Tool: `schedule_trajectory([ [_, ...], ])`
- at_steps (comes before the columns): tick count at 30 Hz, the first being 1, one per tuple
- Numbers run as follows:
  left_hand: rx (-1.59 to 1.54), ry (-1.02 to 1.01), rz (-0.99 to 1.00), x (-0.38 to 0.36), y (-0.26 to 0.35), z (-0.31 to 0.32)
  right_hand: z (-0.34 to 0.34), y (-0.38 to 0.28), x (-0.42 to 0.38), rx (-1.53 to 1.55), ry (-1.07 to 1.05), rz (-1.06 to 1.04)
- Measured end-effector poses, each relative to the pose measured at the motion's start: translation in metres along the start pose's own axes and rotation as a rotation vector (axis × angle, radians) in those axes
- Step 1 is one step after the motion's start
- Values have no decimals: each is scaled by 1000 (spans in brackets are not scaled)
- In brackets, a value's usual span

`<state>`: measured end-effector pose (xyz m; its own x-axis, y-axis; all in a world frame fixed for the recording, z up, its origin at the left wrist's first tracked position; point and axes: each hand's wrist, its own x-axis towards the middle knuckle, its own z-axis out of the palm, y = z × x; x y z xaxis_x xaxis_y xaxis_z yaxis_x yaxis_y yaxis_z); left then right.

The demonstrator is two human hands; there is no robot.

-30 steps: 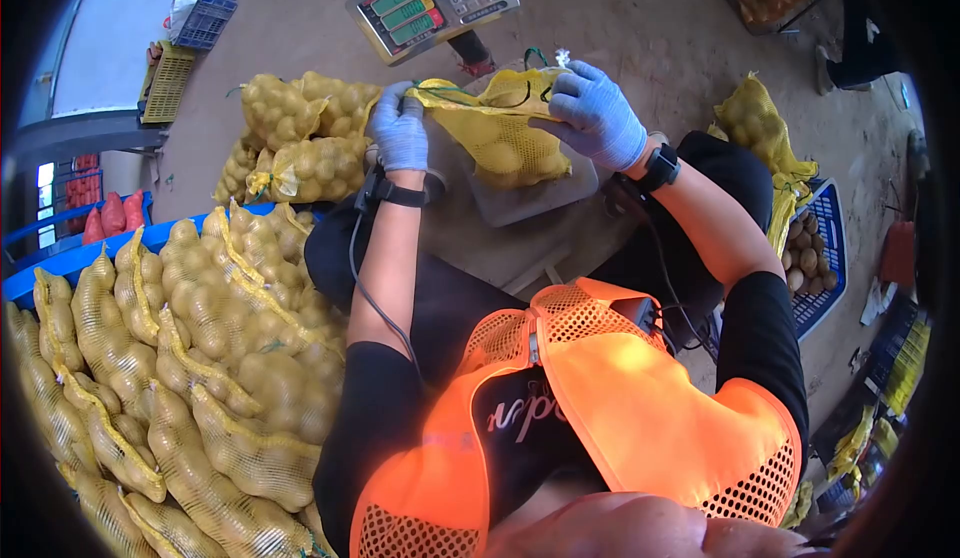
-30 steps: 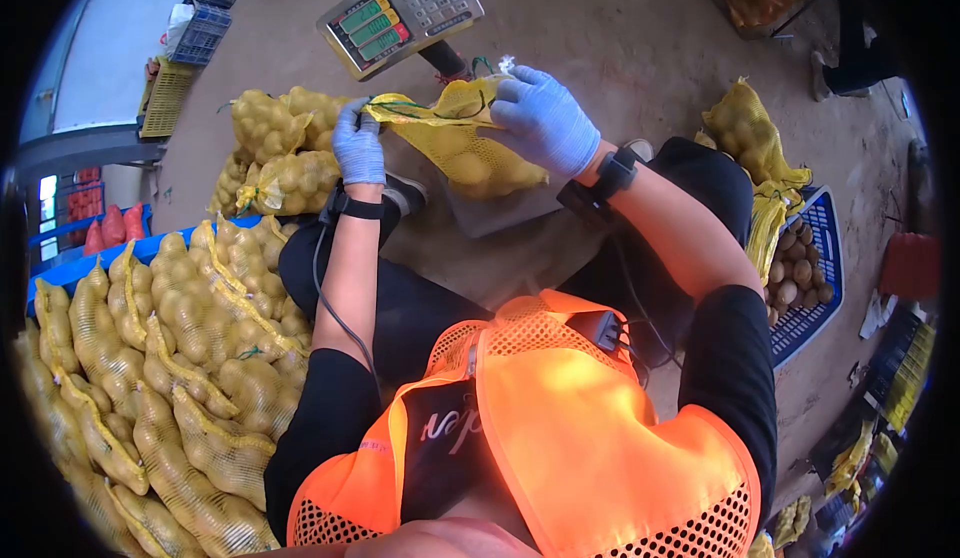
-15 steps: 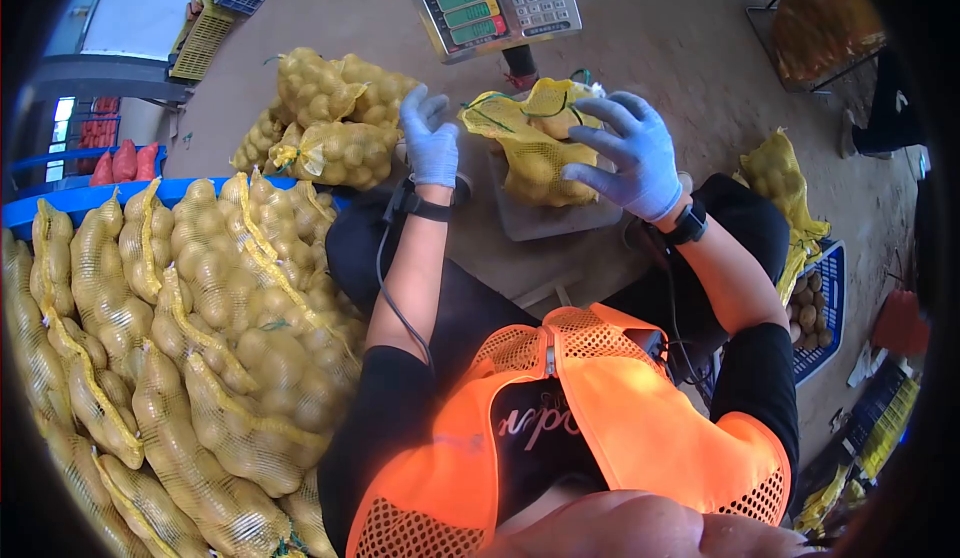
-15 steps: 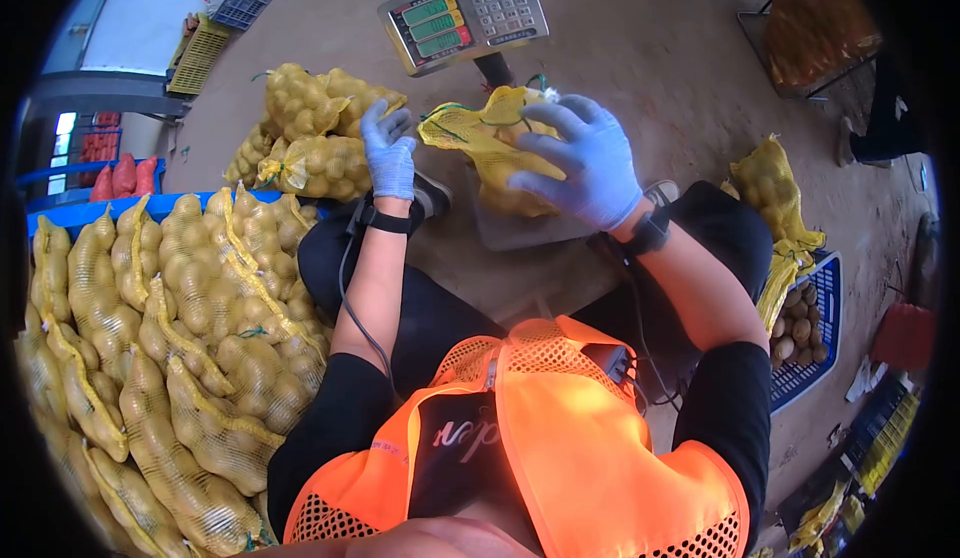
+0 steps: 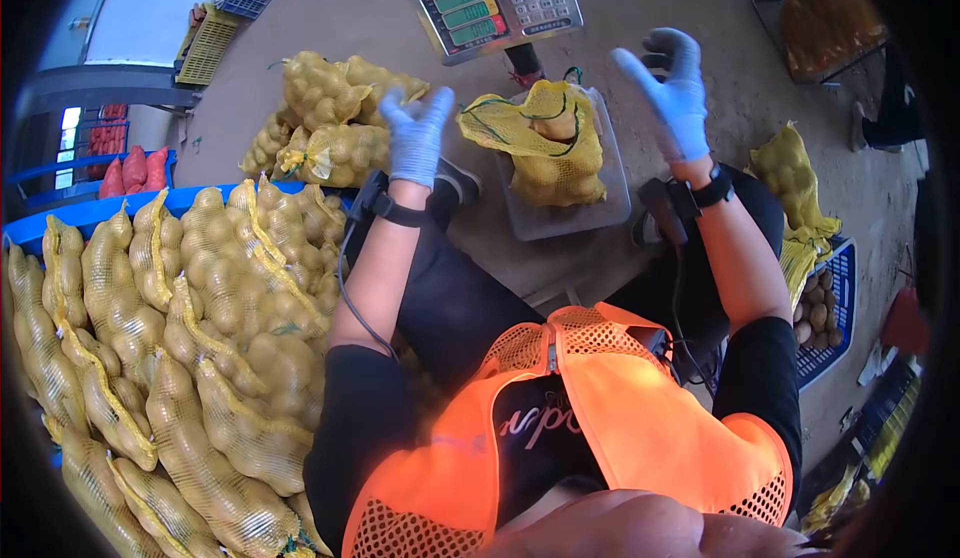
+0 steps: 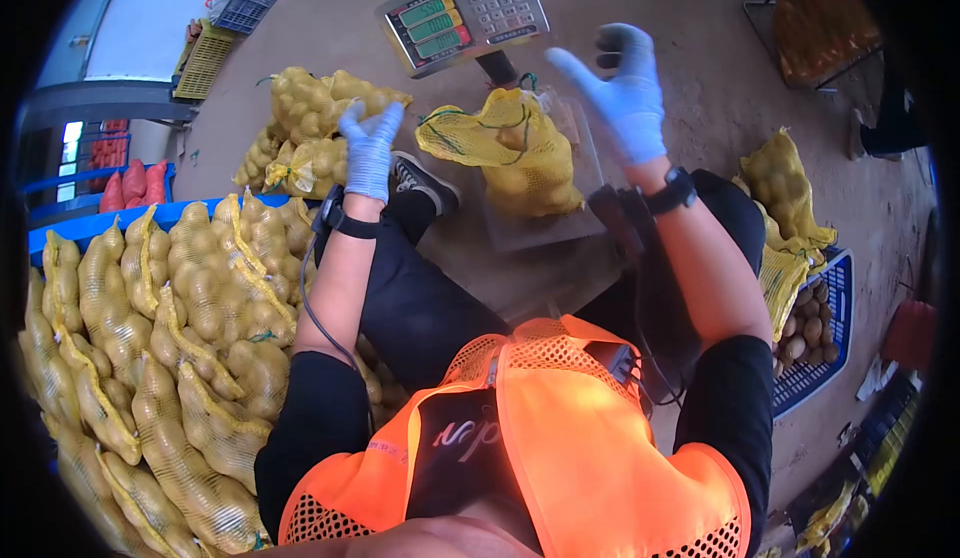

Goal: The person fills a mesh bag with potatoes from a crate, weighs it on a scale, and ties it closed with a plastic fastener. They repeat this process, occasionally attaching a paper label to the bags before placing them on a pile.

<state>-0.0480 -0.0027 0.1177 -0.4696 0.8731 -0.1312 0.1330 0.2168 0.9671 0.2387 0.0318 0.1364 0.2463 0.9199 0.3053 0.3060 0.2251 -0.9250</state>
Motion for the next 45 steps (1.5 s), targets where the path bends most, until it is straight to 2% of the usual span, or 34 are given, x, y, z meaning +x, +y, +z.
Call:
schedule_trajectory([
  [1,173,-82,-50,-2,-13,6,13,2,-5,-85,-62,26],
  [3,137,-276,-96,-5,-50,21,30,5,-12,-176,-112,56],
  [5,-113,-470,-240,-14,-50,31,37,13,-21,-376,-588,240],
  [6,-114,-488,-248,-17,-48,35,40,30,-22,-386,-579,255],
  [8,-151,-208,100,-23,-37,41,47,66,-17,18,-594,478],
  [9,-279,-184,10,-33,-5,40,43,64,-15,9,-585,484],
  [11,-133,-234,-54,-31,3,25,32,52,-3,510,-226,860],
  [12,-187,-442,44,-23,-16,17,30,50,3,579,-84,952],
  [13,-190,-454,47,-21,-15,16,30,49,5,577,-72,948],
  [15,608,-817,103,-21,-15,17,26,55,7,744,17,1103],
  [16,767,-726,244,-21,-15,20,28,96,3,920,-267,1060],
  [17,910,-628,388,-19,-15,22,25,83,1,885,-324,1119],
  [18,1004,-521,295,-16,-12,25,29,64,-4,851,-375,1180],
  [19,970,-469,392,-4,-23,22,34,67,-8,659,-483,1063],
  [20,975,-487,337,-2,-19,21,38,70,-12,461,-573,943],
  [21,901,-500,374,1,-27,20,30,53,-10,43,-772,682],
  [22,863,-554,396,5,-34,20,25,39,-12,22,-787,706],
  [23,772,-585,542,18,-58,16,26,48,-16,63,-755,648],
  [24,543,-683,307,8,-49,19,39,71,-10,-99,-790,607],
  [25,333,-765,56,-1,-31,23,31,65,-8,-67,-728,663],
  [27,229,-906,217,-13,-14,27,34,76,-1,-137,-684,541],
  [30,319,-977,370,-13,-8,24,27,75,1,-4,-535,678],
  [32,434,-947,297,-18,6,18,-15,9,-11,-105,-274,595],
  [33,529,-897,213,-18,11,13,-33,-13,-18,-199,-178,354],
  [34,517,-864,234,-14,11,1,-54,-28,-22,-297,-84,110],
  [35,504,-830,254,-9,12,-11,-81,-43,-25,-244,10,-37],
  [37,406,-570,170,-10,14,-37,-136,-50,-29,-131,243,-372],
  [38,409,-570,178,-8,13,-49,-177,-48,-33,-157,348,-508],
  [40,406,-258,198,1,8,-72,-256,-10,-54,-301,588,-508],
  [41,403,-248,216,4,3,-84,-300,23,-72,-462,717,-410],
  [42,513,-184,309,5,-4,-95,-342,59,-96,-555,806,-270],
  [43,626,-118,398,5,-12,-104,-384,102,-126,-797,912,-78],
  [44,632,-109,405,2,-18,-108,-418,134,-159,-1019,957,84],
  [45,663,-19,355,-2,-23,-111,-444,153,-193,-1055,905,273],
])
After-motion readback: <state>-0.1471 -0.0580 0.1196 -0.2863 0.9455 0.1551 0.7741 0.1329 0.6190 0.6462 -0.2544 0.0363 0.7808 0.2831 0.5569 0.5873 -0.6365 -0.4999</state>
